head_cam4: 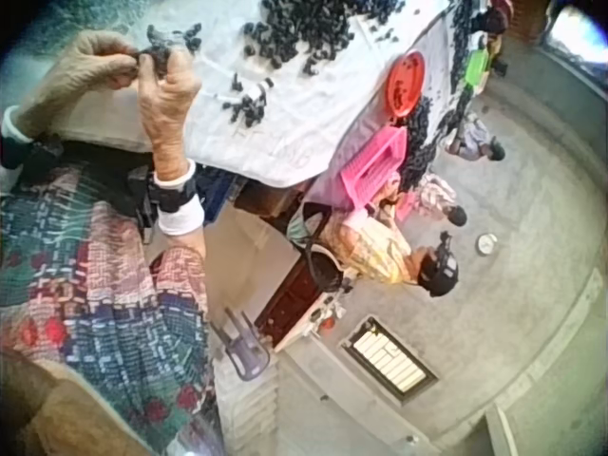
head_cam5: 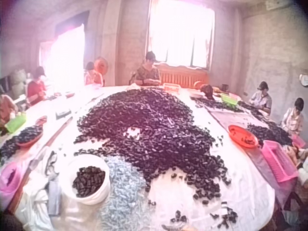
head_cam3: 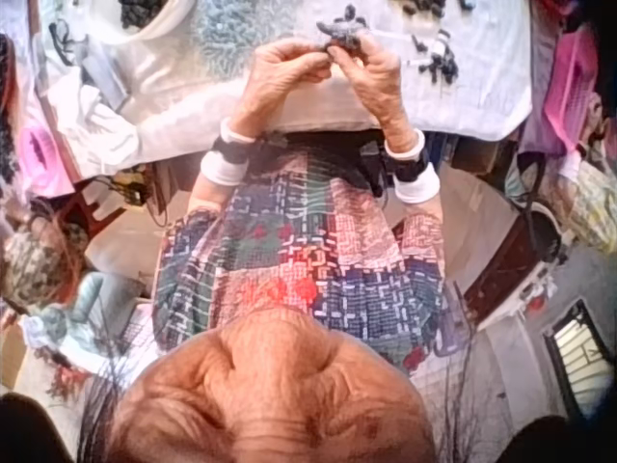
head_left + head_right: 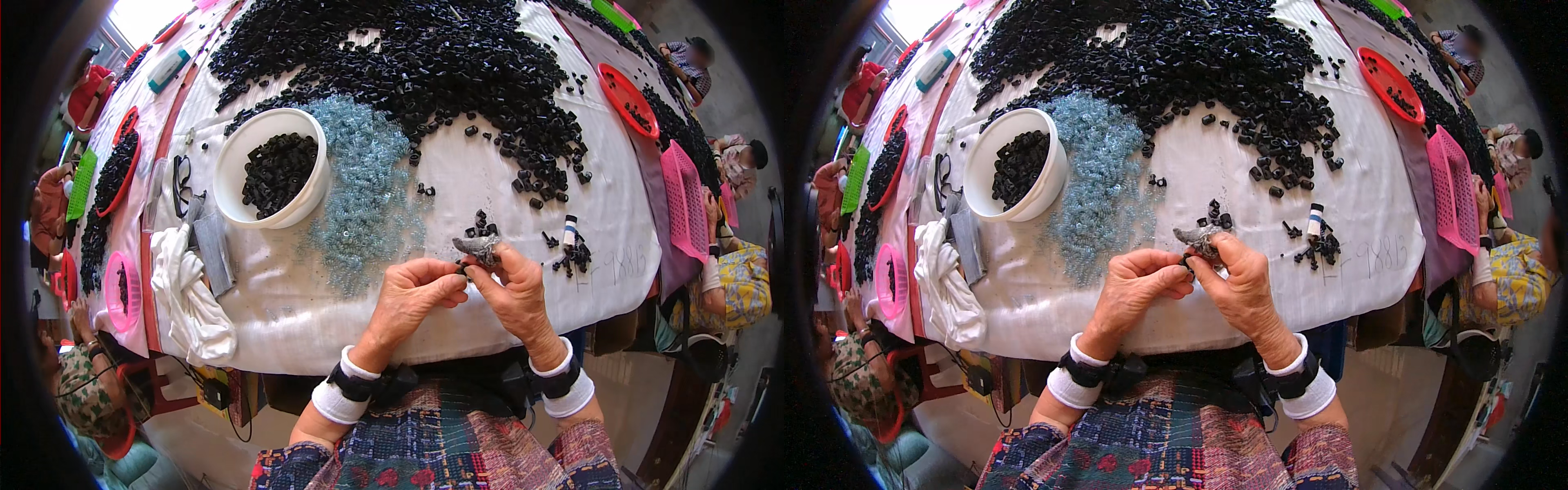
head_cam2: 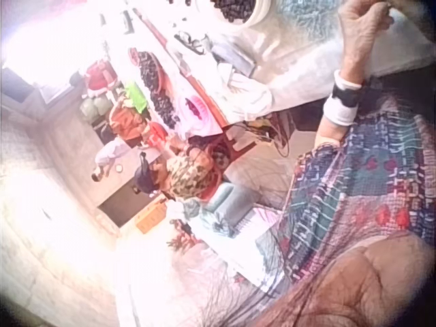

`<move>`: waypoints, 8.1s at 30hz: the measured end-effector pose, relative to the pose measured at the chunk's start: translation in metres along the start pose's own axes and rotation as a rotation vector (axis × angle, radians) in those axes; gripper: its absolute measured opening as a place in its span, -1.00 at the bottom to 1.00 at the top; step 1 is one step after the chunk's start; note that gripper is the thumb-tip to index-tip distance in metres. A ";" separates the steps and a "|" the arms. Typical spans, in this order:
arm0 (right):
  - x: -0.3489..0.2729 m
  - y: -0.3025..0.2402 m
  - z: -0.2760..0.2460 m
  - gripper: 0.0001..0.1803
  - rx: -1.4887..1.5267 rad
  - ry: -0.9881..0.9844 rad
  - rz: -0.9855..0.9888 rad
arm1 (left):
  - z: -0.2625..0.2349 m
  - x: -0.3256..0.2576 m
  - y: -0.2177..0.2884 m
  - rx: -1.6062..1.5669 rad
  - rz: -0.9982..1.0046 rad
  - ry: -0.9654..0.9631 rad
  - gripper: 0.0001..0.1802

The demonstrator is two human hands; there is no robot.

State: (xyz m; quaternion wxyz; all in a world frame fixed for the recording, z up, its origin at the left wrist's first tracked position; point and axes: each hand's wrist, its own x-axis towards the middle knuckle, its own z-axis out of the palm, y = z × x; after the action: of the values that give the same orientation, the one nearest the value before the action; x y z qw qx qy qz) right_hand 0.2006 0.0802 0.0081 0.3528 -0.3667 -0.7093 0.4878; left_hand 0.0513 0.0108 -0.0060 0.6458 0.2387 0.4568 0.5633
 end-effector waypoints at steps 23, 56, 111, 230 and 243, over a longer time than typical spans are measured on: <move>0.004 -0.010 -0.001 -0.78 -0.377 -0.030 -0.344 | 0.003 -0.002 0.000 0.051 0.018 0.042 -0.81; 0.001 -0.009 0.013 -0.71 -0.560 0.015 -0.484 | -0.005 0.002 0.001 -0.036 -0.007 -0.004 -0.87; 0.031 0.026 -0.030 -0.59 -0.784 0.049 -0.293 | -0.064 -0.005 0.081 -0.480 0.317 0.195 -0.65; 0.019 -0.016 0.015 -0.81 0.231 -0.093 0.176 | -0.006 0.004 0.003 -0.087 0.044 0.036 -0.80; 0.024 -0.020 0.019 -0.85 0.423 -0.031 0.319 | -0.004 0.007 0.007 0.374 0.349 0.171 -0.85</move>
State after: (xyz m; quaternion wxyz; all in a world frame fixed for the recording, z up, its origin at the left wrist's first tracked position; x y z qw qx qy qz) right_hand 0.1695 0.0878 0.0250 0.3297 -0.3844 -0.5301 0.6801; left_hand 0.0441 0.0185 -0.0037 0.4424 0.3805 0.5579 0.5901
